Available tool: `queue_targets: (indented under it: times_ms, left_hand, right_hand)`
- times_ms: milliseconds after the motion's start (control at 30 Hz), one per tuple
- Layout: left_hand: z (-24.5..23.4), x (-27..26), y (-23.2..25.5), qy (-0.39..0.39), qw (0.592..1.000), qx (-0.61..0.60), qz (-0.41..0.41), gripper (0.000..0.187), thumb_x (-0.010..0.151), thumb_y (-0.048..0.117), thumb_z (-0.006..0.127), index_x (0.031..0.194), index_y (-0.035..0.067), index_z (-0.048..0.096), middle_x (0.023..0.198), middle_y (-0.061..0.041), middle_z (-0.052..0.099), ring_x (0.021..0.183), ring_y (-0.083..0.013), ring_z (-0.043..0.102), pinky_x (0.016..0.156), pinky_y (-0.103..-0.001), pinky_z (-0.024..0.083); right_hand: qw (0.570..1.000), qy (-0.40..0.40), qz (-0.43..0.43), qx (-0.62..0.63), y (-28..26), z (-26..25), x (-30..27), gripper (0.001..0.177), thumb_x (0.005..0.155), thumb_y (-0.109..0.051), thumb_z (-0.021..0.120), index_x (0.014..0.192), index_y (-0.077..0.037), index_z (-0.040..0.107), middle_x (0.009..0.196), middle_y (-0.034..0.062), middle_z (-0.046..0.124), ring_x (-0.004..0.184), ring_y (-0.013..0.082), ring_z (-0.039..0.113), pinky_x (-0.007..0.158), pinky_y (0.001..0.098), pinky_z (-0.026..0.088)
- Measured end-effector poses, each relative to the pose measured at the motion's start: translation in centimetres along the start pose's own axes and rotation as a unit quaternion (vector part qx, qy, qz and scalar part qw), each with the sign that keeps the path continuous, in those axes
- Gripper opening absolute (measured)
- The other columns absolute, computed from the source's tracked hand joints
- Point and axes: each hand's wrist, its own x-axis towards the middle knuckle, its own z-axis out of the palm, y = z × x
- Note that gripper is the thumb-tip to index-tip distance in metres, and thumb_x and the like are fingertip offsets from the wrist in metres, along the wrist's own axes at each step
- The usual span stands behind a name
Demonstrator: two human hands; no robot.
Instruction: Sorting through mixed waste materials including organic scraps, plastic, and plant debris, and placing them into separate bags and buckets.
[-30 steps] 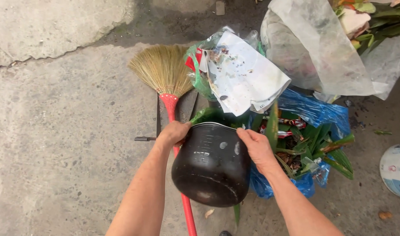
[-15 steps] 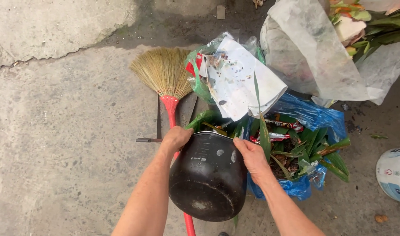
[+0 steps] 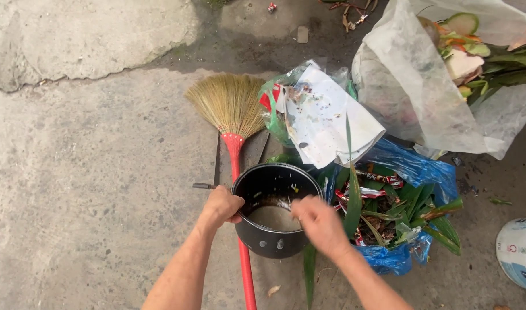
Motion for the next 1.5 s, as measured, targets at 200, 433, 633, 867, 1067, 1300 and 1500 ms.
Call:
queue_targets:
  times_ms: [200,433,633,867,1067,1300,1500]
  left_hand:
    - [1.7,3.0,-6.1,0.061,0.986,-0.079,0.135,0.029,0.084,0.007,0.059,0.096,-0.016,0.072,0.061,-0.027,0.068,0.039,-0.0311,0.068,0.037,-0.04,0.062]
    - [4.3,6.7,-9.6,0.11,0.97,-0.156,0.153,0.026,0.081,0.007,0.056,0.092,-0.011,0.072,0.06,-0.027,0.066,0.041,-0.0304,0.068,0.035,-0.033,0.06]
    - [6.4,7.1,-11.3,0.14,0.963,-0.134,0.189,0.031,0.081,0.014,0.059,0.099,-0.004,0.076,0.07,-0.029,0.069,0.069,-0.0409,0.074,0.059,-0.054,0.051]
    - [9.0,8.2,-13.9,0.125,0.949,-0.234,0.172,0.023,0.081,0.008,0.057,0.091,-0.006,0.073,0.055,-0.024,0.065,0.038,-0.027,0.064,0.035,-0.034,0.055]
    - [7.5,2.7,-16.4,0.122,0.931,-0.306,0.157,0.016,0.08,0.003,0.056,0.081,-0.006,0.07,0.05,-0.023,0.062,0.034,-0.0244,0.061,0.034,-0.031,0.051]
    - [5.4,-5.6,-20.9,0.027,0.966,-0.25,0.06,0.018,0.09,0.006,0.056,0.086,0.004,0.073,0.055,-0.008,0.061,0.04,-0.0169,0.055,0.041,-0.028,0.045]
    - [8.9,-5.7,-25.6,-0.028,0.992,-0.119,-0.028,0.024,0.088,0.014,0.059,0.102,0.016,0.078,0.078,-0.001,0.072,0.067,-0.0136,0.07,0.065,-0.027,0.063]
  right_hand:
    - [0.978,0.126,-0.06,-0.153,7.0,0.1,8.9,0.035,0.103,-0.022,0.051,0.109,0.004,0.075,0.104,0.0314,0.074,0.106,0.0495,0.067,0.096,0.058,0.05]
    - [0.911,0.058,-0.114,-0.392,13.0,0.7,16.4,0.031,0.093,-0.01,0.056,0.115,0.007,0.069,0.102,0.0329,0.073,0.099,0.0485,0.073,0.087,0.0566,0.059]
    - [0.816,0.017,-0.117,-0.566,19.6,1.1,22.4,0.038,0.098,-0.018,0.046,0.128,-0.012,0.069,0.126,0.0126,0.073,0.11,0.0391,0.074,0.092,0.0534,0.056]
    - [0.888,-0.005,-0.137,-0.439,19.4,1.3,20.6,0.04,0.102,-0.019,0.046,0.138,-0.017,0.064,0.136,0.0175,0.066,0.122,0.042,0.066,0.106,0.0593,0.045]
    - [0.998,-0.052,0.021,-0.039,5.3,1.3,7.9,0.053,0.109,-0.041,0.039,0.144,-0.008,0.061,0.145,0.0253,0.058,0.135,0.0498,0.049,0.114,0.0609,0.037]
    - [0.931,-0.223,0.236,-0.165,-4.6,0.3,-3.9,0.041,0.104,-0.031,0.051,0.143,-0.021,0.06,0.139,0.0043,0.074,0.119,0.0219,0.075,0.097,0.0368,0.068]
    - [0.92,-0.157,0.276,-0.228,9.8,4.0,-6.9,0.026,0.099,-0.013,0.056,0.121,-0.011,0.069,0.111,0.0105,0.079,0.077,0.023,0.078,0.072,0.0358,0.068]
